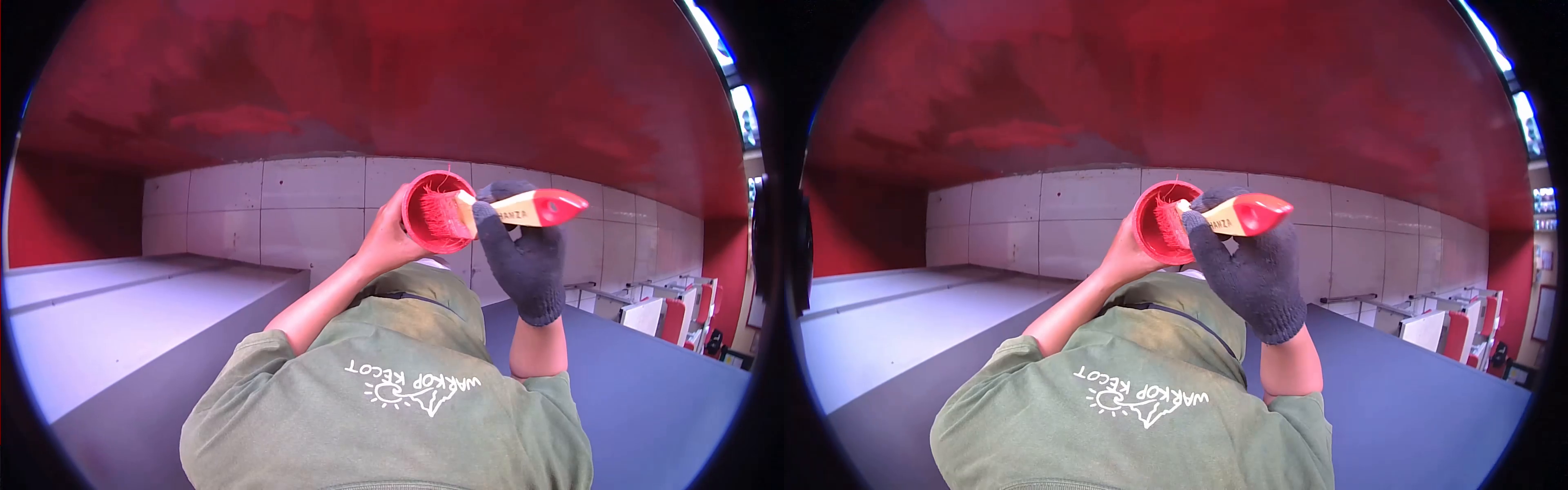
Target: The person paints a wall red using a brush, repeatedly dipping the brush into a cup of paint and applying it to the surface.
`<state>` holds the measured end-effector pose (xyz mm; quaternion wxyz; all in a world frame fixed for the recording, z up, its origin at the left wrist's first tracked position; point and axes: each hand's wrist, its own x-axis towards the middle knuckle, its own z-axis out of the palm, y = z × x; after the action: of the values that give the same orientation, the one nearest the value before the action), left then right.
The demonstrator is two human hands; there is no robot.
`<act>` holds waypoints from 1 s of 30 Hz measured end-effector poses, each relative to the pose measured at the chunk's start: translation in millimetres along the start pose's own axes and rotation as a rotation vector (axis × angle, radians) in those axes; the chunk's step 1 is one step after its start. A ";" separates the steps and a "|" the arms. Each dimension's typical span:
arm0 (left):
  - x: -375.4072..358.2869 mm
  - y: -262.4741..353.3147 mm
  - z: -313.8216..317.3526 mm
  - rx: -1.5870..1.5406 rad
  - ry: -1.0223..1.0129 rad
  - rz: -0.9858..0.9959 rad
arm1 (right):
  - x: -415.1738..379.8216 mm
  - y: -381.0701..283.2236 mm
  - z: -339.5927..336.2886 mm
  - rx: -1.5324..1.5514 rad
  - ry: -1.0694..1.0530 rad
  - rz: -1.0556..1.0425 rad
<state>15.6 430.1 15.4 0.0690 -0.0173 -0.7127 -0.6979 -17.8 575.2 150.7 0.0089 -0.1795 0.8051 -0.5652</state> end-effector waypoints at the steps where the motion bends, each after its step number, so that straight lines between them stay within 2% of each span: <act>1: -1.3 1.4 -1.1 0.012 0.012 0.004 | 1.9 3.1 4.0 -0.067 -0.034 -0.003; 3: -3.6 3.0 -1.5 0.025 0.039 0.001 | 5.5 5.7 8.0 -0.198 -0.093 -0.032; 7: -3.9 1.4 -4.8 0.019 0.041 0.007 | 11.3 16.7 18.2 -0.197 -0.138 0.005; 9: -3.5 1.0 -5.1 0.007 0.039 0.002 | 13.8 25.5 21.3 -0.216 -0.141 -0.074; 30: 32.5 -7.2 14.4 0.056 -0.023 -0.005 | 39.9 50.9 -1.0 -0.319 -0.139 0.017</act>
<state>-18.5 441.9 12.1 0.0598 -0.0217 -0.7327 -0.6775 -69.5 579.3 112.0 0.0406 -0.2103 0.8836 -0.4163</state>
